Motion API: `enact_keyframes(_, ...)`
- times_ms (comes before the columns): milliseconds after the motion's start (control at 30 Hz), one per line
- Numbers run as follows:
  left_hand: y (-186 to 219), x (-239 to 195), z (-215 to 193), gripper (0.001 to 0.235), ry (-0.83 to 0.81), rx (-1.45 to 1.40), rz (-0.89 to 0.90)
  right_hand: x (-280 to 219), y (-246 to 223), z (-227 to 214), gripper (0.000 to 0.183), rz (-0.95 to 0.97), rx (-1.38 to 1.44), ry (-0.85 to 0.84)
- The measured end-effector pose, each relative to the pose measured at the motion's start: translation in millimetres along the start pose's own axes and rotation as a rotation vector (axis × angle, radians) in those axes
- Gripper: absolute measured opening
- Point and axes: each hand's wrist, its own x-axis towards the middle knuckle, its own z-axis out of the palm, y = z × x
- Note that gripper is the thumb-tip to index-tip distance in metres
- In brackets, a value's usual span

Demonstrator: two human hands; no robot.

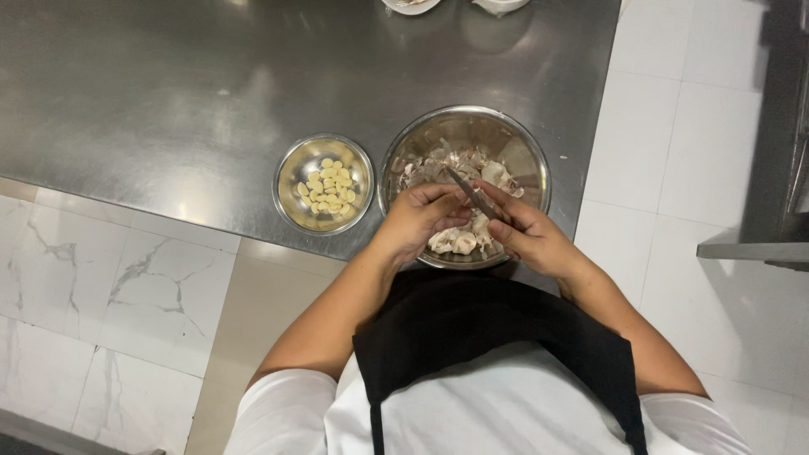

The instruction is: The person peels garlic cloves using a small knife. They hold each clove in the left hand and use the knife in the right hand to remove the skin, placing the peeled cloves into a separate bowl.

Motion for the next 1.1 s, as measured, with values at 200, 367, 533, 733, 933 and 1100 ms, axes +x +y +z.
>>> enact_keyframes(200, 2.9, -5.5, 15.3, 0.029, 0.093, 0.101, 0.151, 1.2, -0.2, 7.9, 0.064, 0.037, 0.033, 0.075)
enact_keyframes(367, 5.4, -8.8, 29.2, 0.027, 0.189, 0.224, 0.252, 0.3, 5.2, 11.8, 0.064, 0.047, 0.254, 0.085)
enact_keyframes(533, 6.8, -14.8, 41.4, 0.025, 0.298, 0.440, 0.341, 1.3, 8.9, 13.2, 0.064, 0.091, 0.521, 0.105)
enact_keyframes(733, 1.6, -9.4, 33.8, 0.028, 0.126, 0.277, 0.345, 0.2, 12.9, 4.8, 0.043, 0.108, 0.721, 0.074)
enact_keyframes(933, 2.9, -3.1, 20.5, 0.033, 0.008, -0.089, 0.124, -3.1, 4.6, 6.1, 0.053, 0.077, 0.685, 0.012)
enact_keyframes(1100, 7.7, -5.9, 19.6, 0.037, 0.037, -0.052, 0.133, -4.5, 0.2, 9.6, 0.064, 0.070, 0.655, 0.010)
